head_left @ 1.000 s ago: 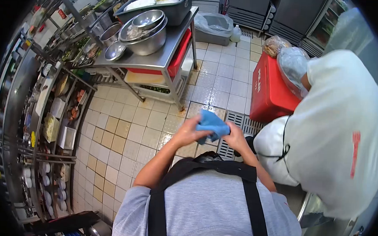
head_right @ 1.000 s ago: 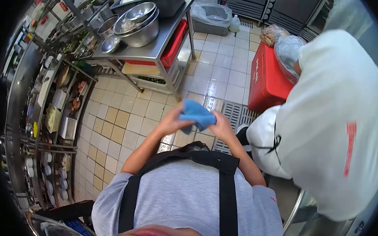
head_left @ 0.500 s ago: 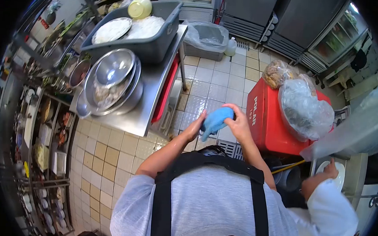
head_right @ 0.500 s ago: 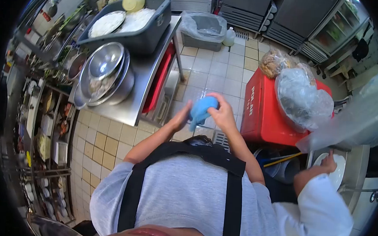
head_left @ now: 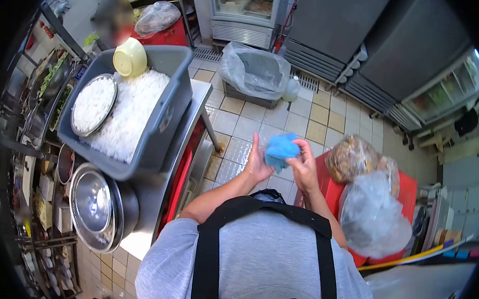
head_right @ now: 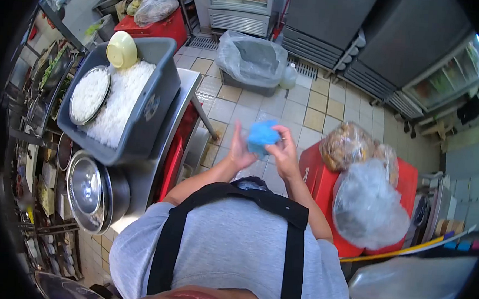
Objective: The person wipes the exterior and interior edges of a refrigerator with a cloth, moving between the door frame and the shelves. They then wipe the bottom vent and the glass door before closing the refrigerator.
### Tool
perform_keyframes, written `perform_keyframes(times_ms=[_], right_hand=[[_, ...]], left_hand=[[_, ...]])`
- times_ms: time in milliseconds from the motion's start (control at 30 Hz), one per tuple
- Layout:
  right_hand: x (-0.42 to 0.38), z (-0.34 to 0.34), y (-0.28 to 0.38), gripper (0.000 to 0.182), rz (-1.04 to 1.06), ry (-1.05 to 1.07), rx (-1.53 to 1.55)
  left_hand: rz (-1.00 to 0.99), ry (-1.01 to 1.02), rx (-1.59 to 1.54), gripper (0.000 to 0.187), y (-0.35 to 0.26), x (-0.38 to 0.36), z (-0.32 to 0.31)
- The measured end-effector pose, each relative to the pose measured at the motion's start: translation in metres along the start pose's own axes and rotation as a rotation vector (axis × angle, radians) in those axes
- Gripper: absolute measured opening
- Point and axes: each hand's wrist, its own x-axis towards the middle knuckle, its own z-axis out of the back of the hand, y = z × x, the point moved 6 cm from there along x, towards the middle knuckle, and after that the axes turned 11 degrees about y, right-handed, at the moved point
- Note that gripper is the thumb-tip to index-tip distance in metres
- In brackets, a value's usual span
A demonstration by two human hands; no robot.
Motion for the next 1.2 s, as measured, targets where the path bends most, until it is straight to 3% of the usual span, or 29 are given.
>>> perform_keyframes(times_ms=[33, 133, 233, 333, 367, 467, 533, 567, 633, 667, 733, 767, 800, 867, 967, 1067, 1167, 1200], right_hand=[[0.025, 0.004, -0.007, 0.044, -0.044, 0.069, -0.014], [0.133, 0.026, -0.029, 0.046, -0.164, 0.194, -0.102], [0.195, 0.034, -0.052, 0.051, -0.33, 0.181, 0.038], [0.255, 0.035, -0.063, 0.063, -0.545, 0.244, 0.693], [0.278, 0.042, -0.065, 0.072, -0.548, 0.156, 0.777], [0.351, 0.072, -0.054, 0.073, -0.378, 0.032, 0.7], [0.408, 0.052, -0.052, 0.068, 0.113, 0.409, 1.54], [0.433, 0.088, -0.062, 0.069, -0.163, 0.36, 1.195], [0.471, 0.121, -0.083, 0.065, -0.434, 0.3, 0.851], [0.5, 0.128, -0.085, 0.06, -0.45, 0.302, 0.86], [0.564, 0.125, -0.082, 0.05, -0.463, 0.324, 0.891], [0.591, 0.125, -0.077, 0.032, -0.419, 0.255, 0.876], [0.618, 0.121, -0.07, 0.028, -0.349, 0.201, 0.805], [0.671, 0.108, -0.052, 0.02, -0.217, 0.084, 0.649], [0.741, 0.039, -0.01, 0.026, -0.014, 0.205, 0.48], [0.805, -0.018, -0.014, 0.019, 0.179, 0.328, 0.137], [0.862, -0.073, -0.032, 0.013, 0.313, 0.419, -0.24], [0.882, -0.091, -0.041, 0.014, 0.342, 0.442, -0.358]], left_hand=[[-0.078, -0.051, -0.091, 0.066, -0.027, 0.022, 0.006], [-0.381, -0.16, 0.312, 0.05, -0.153, 0.101, 0.022], [-0.492, -0.26, 0.697, 0.035, -0.219, 0.143, -0.018], [-0.602, -0.189, 1.641, 0.027, -0.242, 0.203, -0.044], [-0.638, -0.09, 1.731, 0.028, -0.24, 0.222, -0.053], [-0.793, 0.249, 1.856, 0.031, -0.234, 0.266, -0.079], [-0.86, 0.454, 1.988, 0.032, -0.241, 0.297, -0.092], [-0.892, 0.561, 2.05, 0.032, -0.248, 0.314, -0.092], [-0.869, 0.517, 2.072, 0.033, -0.275, 0.353, -0.074], [-0.866, 0.483, 2.079, 0.034, -0.287, 0.372, -0.069], [-0.948, 0.307, 2.046, 0.031, -0.327, 0.399, -0.067], [-0.987, 0.233, 2.033, 0.03, -0.349, 0.411, -0.068], [-1.022, 0.161, 2.015, 0.028, -0.371, 0.42, -0.067], [-1.103, -0.185, 1.719, 0.023, -0.427, 0.433, -0.057], [-1.271, -0.531, 1.221, 0.014, -0.508, 0.437, -0.047], [-1.24, -0.351, 0.471, 0.013, -0.587, 0.456, -0.011], [-0.98, -0.189, 0.204, 0.02, -0.672, 0.487, 0.038], [-0.893, -0.02, 0.186, 0.021, -0.701, 0.499, 0.046]])
